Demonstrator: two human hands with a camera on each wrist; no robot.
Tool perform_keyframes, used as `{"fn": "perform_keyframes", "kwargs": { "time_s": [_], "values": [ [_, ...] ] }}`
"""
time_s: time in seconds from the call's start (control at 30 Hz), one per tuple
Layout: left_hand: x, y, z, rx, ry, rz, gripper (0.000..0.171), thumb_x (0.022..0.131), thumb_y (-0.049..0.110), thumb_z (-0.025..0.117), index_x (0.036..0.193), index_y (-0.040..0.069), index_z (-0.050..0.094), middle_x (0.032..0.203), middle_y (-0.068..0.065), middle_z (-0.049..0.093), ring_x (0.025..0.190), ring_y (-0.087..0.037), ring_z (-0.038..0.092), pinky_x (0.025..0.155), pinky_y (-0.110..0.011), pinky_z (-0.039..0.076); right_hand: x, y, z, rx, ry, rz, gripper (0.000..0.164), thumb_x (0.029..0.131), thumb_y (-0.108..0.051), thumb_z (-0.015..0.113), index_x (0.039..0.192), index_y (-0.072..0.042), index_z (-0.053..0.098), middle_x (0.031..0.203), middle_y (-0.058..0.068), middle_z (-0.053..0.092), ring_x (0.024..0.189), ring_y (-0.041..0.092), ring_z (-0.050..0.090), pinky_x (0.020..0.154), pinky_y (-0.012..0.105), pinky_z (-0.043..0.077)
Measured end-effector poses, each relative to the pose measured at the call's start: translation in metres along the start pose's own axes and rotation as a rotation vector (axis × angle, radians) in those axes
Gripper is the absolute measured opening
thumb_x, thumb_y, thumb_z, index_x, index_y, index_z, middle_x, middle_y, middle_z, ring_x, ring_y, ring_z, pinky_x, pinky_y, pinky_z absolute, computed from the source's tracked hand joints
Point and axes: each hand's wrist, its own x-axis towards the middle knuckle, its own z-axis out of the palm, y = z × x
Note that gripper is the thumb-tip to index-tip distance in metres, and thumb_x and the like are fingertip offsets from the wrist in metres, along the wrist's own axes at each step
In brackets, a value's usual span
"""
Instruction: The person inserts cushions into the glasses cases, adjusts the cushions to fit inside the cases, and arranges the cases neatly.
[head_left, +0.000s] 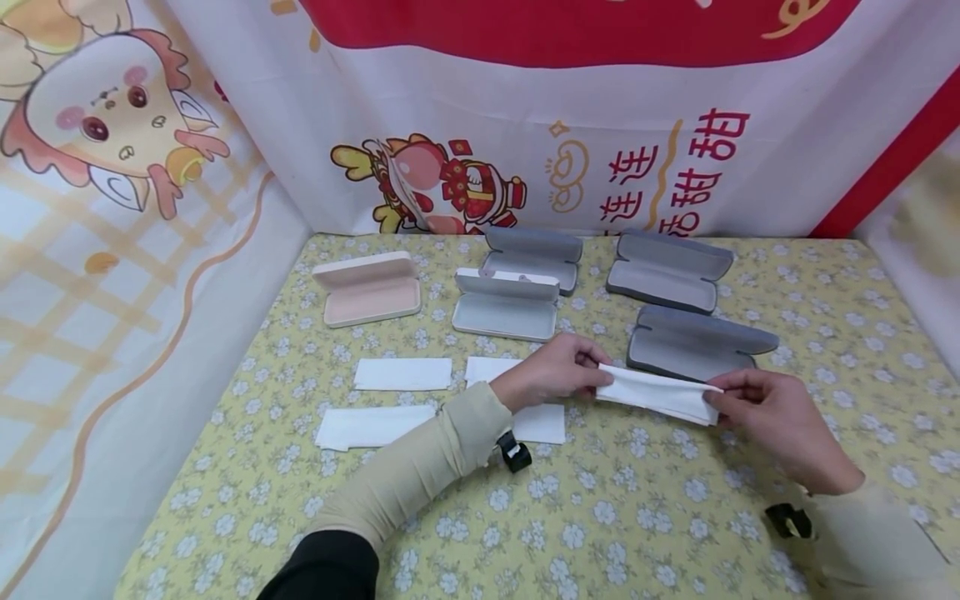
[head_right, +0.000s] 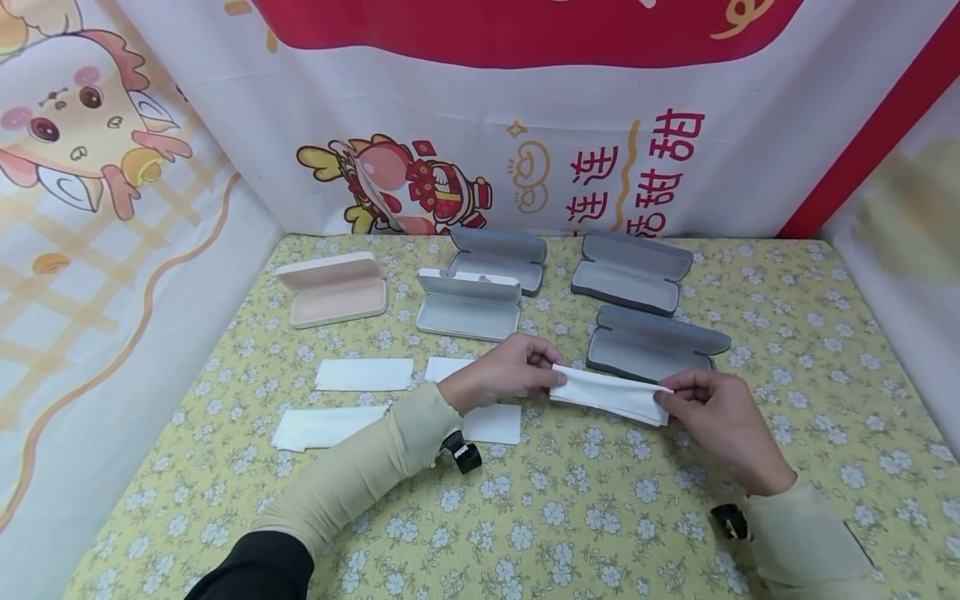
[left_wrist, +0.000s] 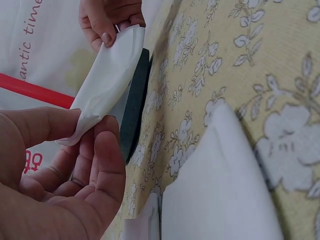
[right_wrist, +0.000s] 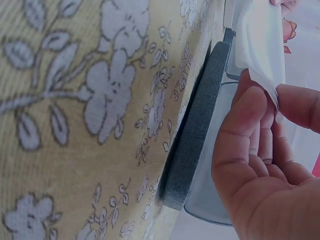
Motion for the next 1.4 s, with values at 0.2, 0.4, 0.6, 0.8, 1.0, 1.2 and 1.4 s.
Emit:
{"fn": "perform_keyframes", "kwargs": {
  "time_s": [0.2, 0.4, 0.6, 0.8, 1.0, 1.2, 1.4],
  "values": [
    [0.006, 0.003, 0.001, 0.007, -0.009, 0.024, 0.008, 0.095, 0.006, 0.071, 0.102, 0.006, 0.073, 0.084, -0.009, 0.07, 0.078, -0.039, 0.066, 0.068, -0.042, 0.056, 0.002, 0.002, -0.004, -0.018, 0.008, -0.004, 0.041, 0.101, -0.033, 0.063, 0.118, 0.005, 0.065, 0.094, 0.012, 0.071, 0.078, 0.024, 0.069, 0.063, 0.036, 0.057],
    [0.012, 0.006, 0.005, -0.029, -0.001, -0.004, 0.007, 0.095, 0.009, 0.071, 0.102, 0.006, 0.073, 0.089, -0.009, 0.072, 0.085, -0.04, 0.066, 0.075, -0.047, 0.056, 0.003, 0.005, -0.009, 0.006, 0.007, 0.007, 0.04, 0.102, -0.031, 0.063, 0.118, 0.005, 0.064, 0.097, 0.012, 0.071, 0.078, 0.019, 0.069, 0.065, 0.035, 0.057],
    [0.022, 0.009, 0.008, -0.043, 0.028, -0.009, 0.006, 0.095, 0.01, 0.072, 0.099, 0.006, 0.072, 0.089, -0.011, 0.071, 0.087, -0.038, 0.067, 0.078, -0.047, 0.057, 0.004, 0.008, -0.014, -0.036, 0.021, -0.009, 0.044, 0.101, -0.037, 0.063, 0.116, 0.004, 0.065, 0.093, 0.01, 0.071, 0.079, 0.022, 0.068, 0.064, 0.034, 0.056],
    [0.03, 0.014, 0.011, -0.047, 0.031, 0.013, 0.006, 0.095, 0.011, 0.073, 0.098, 0.006, 0.072, 0.09, -0.011, 0.071, 0.09, -0.04, 0.066, 0.081, -0.053, 0.055, 0.005, 0.012, -0.019, -0.01, 0.046, -0.017, 0.043, 0.101, -0.033, 0.063, 0.118, 0.007, 0.063, 0.093, 0.013, 0.071, 0.077, 0.023, 0.069, 0.064, 0.034, 0.057],
    [0.036, 0.017, 0.014, -0.075, 0.044, 0.015, 0.004, 0.094, 0.01, 0.072, 0.094, 0.005, 0.072, 0.088, -0.011, 0.071, 0.087, -0.041, 0.065, 0.08, -0.055, 0.053, 0.009, 0.018, -0.022, 0.044, 0.072, -0.011, 0.041, 0.102, -0.027, 0.063, 0.118, 0.01, 0.062, 0.093, 0.014, 0.07, 0.076, 0.022, 0.069, 0.065, 0.034, 0.059],
    [0.043, 0.02, 0.018, -0.066, 0.09, 0.008, 0.008, 0.093, 0.009, 0.074, 0.095, 0.002, 0.073, 0.087, -0.009, 0.071, 0.087, -0.039, 0.066, 0.079, -0.05, 0.055, 0.012, 0.02, -0.023, 0.047, 0.097, 0.0, 0.04, 0.102, -0.027, 0.062, 0.118, 0.01, 0.062, 0.094, 0.014, 0.068, 0.076, 0.019, 0.067, 0.065, 0.033, 0.058],
    [0.05, 0.021, 0.021, -0.083, 0.107, 0.007, 0.006, 0.092, 0.008, 0.075, 0.095, 0.003, 0.074, 0.087, -0.008, 0.071, 0.081, -0.031, 0.068, 0.077, -0.047, 0.056, 0.015, 0.022, -0.028, 0.026, 0.113, -0.003, 0.04, 0.102, -0.029, 0.063, 0.117, 0.008, 0.063, 0.094, 0.013, 0.068, 0.075, 0.02, 0.067, 0.064, 0.031, 0.058]
  ]
}}
